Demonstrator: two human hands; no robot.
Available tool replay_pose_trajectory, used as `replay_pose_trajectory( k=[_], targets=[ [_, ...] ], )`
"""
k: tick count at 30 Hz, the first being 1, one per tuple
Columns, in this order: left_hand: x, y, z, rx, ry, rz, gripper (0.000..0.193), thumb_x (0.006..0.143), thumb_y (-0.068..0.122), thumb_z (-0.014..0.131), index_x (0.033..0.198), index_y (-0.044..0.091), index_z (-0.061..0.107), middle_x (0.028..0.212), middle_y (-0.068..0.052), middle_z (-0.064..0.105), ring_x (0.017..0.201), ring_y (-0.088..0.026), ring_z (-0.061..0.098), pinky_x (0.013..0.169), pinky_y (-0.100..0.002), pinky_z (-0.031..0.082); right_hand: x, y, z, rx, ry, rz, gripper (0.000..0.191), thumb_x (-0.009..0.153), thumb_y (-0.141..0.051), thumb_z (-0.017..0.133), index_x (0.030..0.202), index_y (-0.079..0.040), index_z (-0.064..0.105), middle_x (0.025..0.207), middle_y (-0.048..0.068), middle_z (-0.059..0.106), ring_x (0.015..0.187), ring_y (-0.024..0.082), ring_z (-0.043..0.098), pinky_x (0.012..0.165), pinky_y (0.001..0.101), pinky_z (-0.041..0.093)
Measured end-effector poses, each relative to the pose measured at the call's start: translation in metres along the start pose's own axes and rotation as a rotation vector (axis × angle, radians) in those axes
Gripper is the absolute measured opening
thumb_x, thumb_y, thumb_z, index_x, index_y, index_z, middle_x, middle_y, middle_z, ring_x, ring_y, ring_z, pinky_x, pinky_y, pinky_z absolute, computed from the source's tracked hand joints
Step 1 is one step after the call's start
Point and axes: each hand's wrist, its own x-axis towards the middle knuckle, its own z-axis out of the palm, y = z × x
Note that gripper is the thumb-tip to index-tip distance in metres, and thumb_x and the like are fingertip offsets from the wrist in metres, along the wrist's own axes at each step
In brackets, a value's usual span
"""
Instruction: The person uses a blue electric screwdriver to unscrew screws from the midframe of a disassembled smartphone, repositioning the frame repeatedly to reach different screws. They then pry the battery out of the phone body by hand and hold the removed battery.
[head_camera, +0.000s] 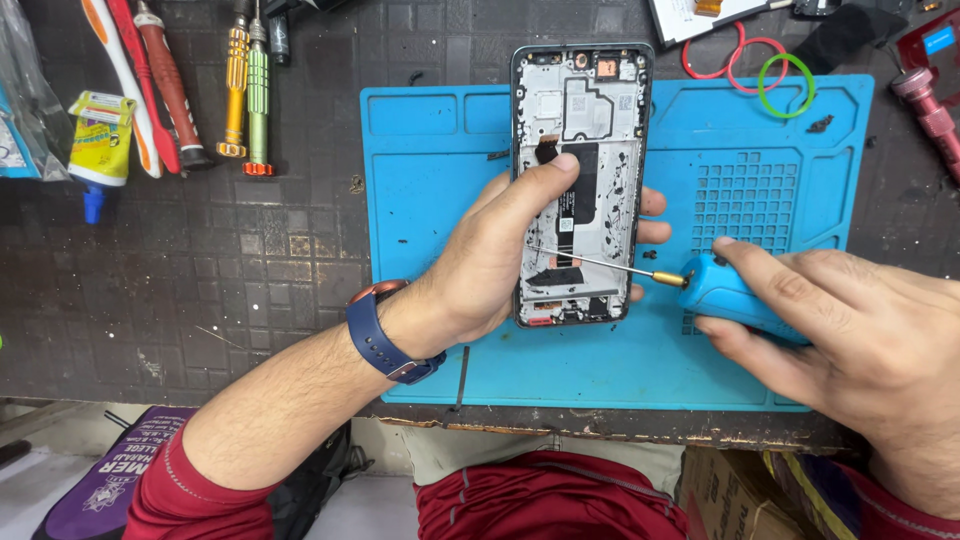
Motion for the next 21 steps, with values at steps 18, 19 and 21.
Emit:
replay_pose_trajectory(
  k=[18, 19, 21],
  targets=[
    [-0.0013, -0.0011, -0.0025, 0.035, -0.014, 0.060, 0.059, 0.114, 0.036, 0.037, 0.154, -0.007, 0.039, 0.147, -0.029, 0.056, 0.136, -0.036, 0.060, 0.101, -0.047, 0.062, -0.0011, 0.0034, 0.0030, -0.005, -0.029, 0.036, 0.055, 0.067, -0.028, 0.090, 0.116, -0.007, 0.077, 0.070, 0.007, 0.067, 0.056, 0.022, 0.066, 0.051, 0.0353, 0.051],
    [-0.0014, -0.0009, -0.0032, 0.039, -0.015, 0.065, 0.059, 0.114, 0.036, 0.037, 0.155, -0.007, 0.039, 0.147, -0.029, 0.057, 0.137, -0.036, 0.060, 0.102, -0.046, 0.061, -0.0005, 0.0025, 0.0031, -0.003, -0.030, 0.046, 0.054, 0.067, -0.028, 0.090, 0.116, -0.007, 0.077, 0.069, 0.007, 0.066, 0.057, 0.022, 0.066, 0.051, 0.0355, 0.051],
    [-0.0013, -0.0017, -0.0034, 0.058, -0.019, 0.077, 0.059, 0.115, 0.036, 0.037, 0.154, -0.009, 0.041, 0.146, -0.029, 0.057, 0.137, -0.037, 0.060, 0.102, -0.047, 0.062, -0.0004, 0.0014, 0.0024, 0.001, -0.034, 0.065, 0.053, 0.069, -0.027, 0.091, 0.116, -0.007, 0.077, 0.069, 0.007, 0.066, 0.057, 0.023, 0.066, 0.052, 0.0359, 0.051]
  ],
)
